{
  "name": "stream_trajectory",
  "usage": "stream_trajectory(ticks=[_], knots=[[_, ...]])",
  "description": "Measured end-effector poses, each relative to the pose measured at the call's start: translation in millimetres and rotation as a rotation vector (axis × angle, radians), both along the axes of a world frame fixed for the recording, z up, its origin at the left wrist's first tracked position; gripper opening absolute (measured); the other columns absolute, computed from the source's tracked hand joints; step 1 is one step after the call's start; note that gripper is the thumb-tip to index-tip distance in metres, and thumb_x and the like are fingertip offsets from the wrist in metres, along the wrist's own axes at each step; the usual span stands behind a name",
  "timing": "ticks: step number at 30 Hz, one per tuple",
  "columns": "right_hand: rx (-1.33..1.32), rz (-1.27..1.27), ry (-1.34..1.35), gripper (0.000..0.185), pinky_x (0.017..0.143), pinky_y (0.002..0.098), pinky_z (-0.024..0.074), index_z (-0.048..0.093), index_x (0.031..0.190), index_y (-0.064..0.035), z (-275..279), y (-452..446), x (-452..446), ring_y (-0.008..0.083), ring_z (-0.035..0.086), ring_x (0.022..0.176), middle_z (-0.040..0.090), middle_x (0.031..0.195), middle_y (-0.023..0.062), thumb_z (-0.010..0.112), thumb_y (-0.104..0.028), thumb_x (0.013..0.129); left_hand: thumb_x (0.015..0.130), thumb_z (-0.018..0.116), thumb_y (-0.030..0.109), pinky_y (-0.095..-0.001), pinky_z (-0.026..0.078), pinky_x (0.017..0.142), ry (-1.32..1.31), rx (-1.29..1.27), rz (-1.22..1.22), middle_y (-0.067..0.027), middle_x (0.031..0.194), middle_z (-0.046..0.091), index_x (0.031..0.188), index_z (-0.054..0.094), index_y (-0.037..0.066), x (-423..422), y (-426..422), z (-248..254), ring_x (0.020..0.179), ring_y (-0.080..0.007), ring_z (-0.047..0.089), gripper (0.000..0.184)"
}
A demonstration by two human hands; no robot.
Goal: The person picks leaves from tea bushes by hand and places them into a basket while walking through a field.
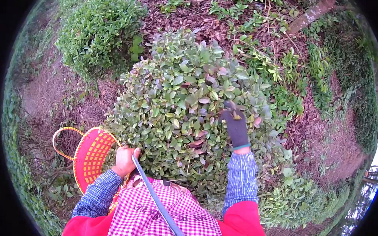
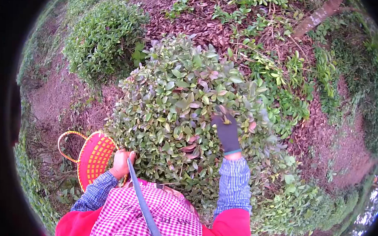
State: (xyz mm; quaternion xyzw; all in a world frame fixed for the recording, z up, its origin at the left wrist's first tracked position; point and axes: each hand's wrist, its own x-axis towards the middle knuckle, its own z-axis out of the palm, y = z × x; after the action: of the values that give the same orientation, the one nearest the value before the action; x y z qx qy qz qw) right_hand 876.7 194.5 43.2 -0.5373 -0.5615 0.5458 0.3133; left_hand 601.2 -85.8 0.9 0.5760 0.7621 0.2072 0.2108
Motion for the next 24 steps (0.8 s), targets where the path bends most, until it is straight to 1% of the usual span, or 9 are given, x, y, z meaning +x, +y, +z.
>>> stream_trajectory(ticks=[2, 4, 9, 12, 13, 15, 18, 19, 24], knots=[[0.069, 0.1, -0.047, 0.031, 0.058, 0.0264, 0.0464, 0.06, 0.108, -0.0027, -18, 22, -15, 0.0132, 0.061, 0.065, 0.064, 0.08, 0.0019, 0.061, -0.024, 0.085, 0.089, 0.045, 0.023, -0.0487, 0.036, 0.053, 0.009, -0.004, 0.014, -0.0182, 0.046, 0.044, 0.049, 0.048, 0.005, -2, 0, -1, 0.047, -0.0386, 0.045, 0.044], [0.61, 0.172, -0.305, 0.039, 0.061, 0.0349, 0.0478, 0.059, 0.109, 0.0002, -26, 33, -39, 0.0205, 0.063, 0.069, 0.066, 0.083, 0.0082, 0.063, -0.028, 0.083, 0.089, 0.045, 0.023, -0.049, 0.036, 0.053, -0.006, -0.051, 0.014, -0.0186, 0.047, 0.045, 0.049, 0.049, 0.005, -5, -1, -3, 0.048, -0.0387, 0.046, 0.044], [0.465, 0.264, -0.448, 0.033, 0.061, 0.0364, 0.0471, 0.061, 0.099, -0.0005, -26, 18, -51, 0.0189, 0.062, 0.068, 0.065, 0.081, 0.0108, 0.058, -0.031, 0.085, 0.089, 0.047, 0.027, -0.0483, 0.038, 0.057, 0.002, -0.058, 0.029, -0.0183, 0.049, 0.047, 0.05, 0.051, 0.006, -4, -9, -12, 0.051, -0.0377, 0.049, 0.044], [0.602, 0.377, -0.142, 0.031, 0.064, 0.0318, 0.0478, 0.06, 0.102, -0.0026, 29, -2, -37, 0.0163, 0.059, 0.073, 0.061, 0.086, 0.004, 0.064, -0.027, 0.084, 0.088, 0.048, 0.03, -0.0476, 0.039, 0.06, 0.013, -0.067, 0.053, -0.0172, 0.049, 0.048, 0.051, 0.052, 0.007, -10, -2, -13, 0.054, -0.0367, 0.05, 0.044], [0.279, 0.304, 0.429, 0.025, 0.063, 0.027, 0.0473, 0.058, 0.103, -0.006, 52, -6, -29, 0.0134, 0.058, 0.071, 0.06, 0.086, 0.0019, 0.064, -0.021, 0.083, 0.088, 0.048, 0.03, -0.0476, 0.038, 0.06, 0.016, -0.078, 0.041, -0.017, 0.048, 0.047, 0.051, 0.052, 0.007, -9, -7, -13, 0.053, -0.0368, 0.05, 0.044], [-0.042, 0.136, 0.967, 0.022, 0.061, 0.0222, 0.0468, 0.056, 0.103, -0.0094, 65, -20, -15, 0.0104, 0.057, 0.069, 0.059, 0.085, -0.0003, 0.064, -0.015, 0.083, 0.088, 0.047, 0.029, -0.0476, 0.038, 0.06, -0.033, -0.094, 0.025, -0.0172, 0.049, 0.047, 0.051, 0.053, 0.006, -9, -5, -12, 0.054, -0.0369, 0.05, 0.043], [0.71, 0.113, -0.322, 0.017, 0.046, 0.0158, 0.0396, 0.056, 0.098, -0.0034, 64, -3, -16, 0.0038, 0.052, 0.067, 0.054, 0.082, -0.0004, 0.051, -0.018, 0.091, 0.089, 0.045, 0.024, -0.0492, 0.034, 0.051, -0.014, 0.03, 0.015, -0.019, 0.046, 0.042, 0.046, 0.043, 0.005, -8, -1, -7, 0.046, -0.0391, 0.043, 0.047], [0.708, 0.11, -0.329, 0.017, 0.046, 0.0158, 0.0396, 0.056, 0.098, -0.0034, 57, -2, -11, 0.0038, 0.052, 0.067, 0.054, 0.082, -0.0004, 0.051, -0.018, 0.091, 0.089, 0.045, 0.024, -0.0492, 0.034, 0.051, -0.019, 0.03, 0.009, -0.019, 0.046, 0.042, 0.046, 0.043, 0.005, -7, -2, -6, 0.046, -0.0391, 0.043, 0.047], [-0.248, -0.183, 0.39, 0.036, 0.053, 0.0184, 0.0454, 0.054, 0.118, -0.0049, 25, 29, -6, 0.0077, 0.057, 0.077, 0.06, 0.096, -0.0013, 0.059, -0.01, 0.082, 0.089, 0.046, 0.028, -0.0473, 0.038, 0.06, -0.004, -0.109, 0.029, -0.0183, 0.048, 0.047, 0.05, 0.051, 0.005, -13, -2, -11, 0.052, -0.0378, 0.049, 0.045]])
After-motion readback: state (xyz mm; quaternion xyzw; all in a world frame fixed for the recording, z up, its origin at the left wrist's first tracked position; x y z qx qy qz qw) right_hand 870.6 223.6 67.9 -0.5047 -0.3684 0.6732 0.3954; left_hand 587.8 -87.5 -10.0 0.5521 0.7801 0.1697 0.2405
